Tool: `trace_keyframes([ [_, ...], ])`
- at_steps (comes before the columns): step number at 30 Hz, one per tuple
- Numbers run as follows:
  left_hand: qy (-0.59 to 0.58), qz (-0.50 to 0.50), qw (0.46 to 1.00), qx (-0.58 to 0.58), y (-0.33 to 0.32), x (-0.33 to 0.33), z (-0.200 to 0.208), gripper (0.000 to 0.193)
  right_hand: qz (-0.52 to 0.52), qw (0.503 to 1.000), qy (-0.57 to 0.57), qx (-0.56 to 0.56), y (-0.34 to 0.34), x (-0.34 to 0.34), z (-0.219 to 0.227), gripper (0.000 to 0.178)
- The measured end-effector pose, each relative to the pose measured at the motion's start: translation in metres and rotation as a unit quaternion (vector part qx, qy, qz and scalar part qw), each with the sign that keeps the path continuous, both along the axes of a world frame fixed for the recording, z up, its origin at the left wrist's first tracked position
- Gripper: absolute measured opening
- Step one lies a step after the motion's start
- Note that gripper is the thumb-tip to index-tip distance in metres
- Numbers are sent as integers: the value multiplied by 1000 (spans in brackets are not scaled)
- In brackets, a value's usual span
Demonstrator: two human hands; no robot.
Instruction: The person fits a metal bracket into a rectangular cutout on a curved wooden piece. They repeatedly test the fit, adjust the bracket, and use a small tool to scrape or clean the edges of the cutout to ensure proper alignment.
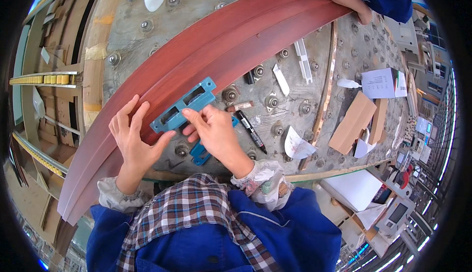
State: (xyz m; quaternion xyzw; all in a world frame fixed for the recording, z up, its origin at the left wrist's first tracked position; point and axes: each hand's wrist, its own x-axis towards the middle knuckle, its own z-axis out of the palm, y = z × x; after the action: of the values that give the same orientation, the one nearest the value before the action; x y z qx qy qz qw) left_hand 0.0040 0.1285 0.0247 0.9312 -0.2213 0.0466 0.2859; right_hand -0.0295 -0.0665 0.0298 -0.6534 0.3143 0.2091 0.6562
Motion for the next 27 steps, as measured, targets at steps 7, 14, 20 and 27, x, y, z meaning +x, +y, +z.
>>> trace_keyframes([
  [7,40,44,997,43,-10,-1,5,76,-31,999,7,31,-5,1,0,41],
  [14,62,49,996,43,-12,1,8,78,-179,977,-52,100,-10,9,-9,33],
  [20,74,50,995,48,-12,1,8,78,-200,974,-66,88,-6,7,-14,30],
  [27,97,53,992,55,-16,2,11,76,-182,980,-70,24,-6,5,-16,27],
])
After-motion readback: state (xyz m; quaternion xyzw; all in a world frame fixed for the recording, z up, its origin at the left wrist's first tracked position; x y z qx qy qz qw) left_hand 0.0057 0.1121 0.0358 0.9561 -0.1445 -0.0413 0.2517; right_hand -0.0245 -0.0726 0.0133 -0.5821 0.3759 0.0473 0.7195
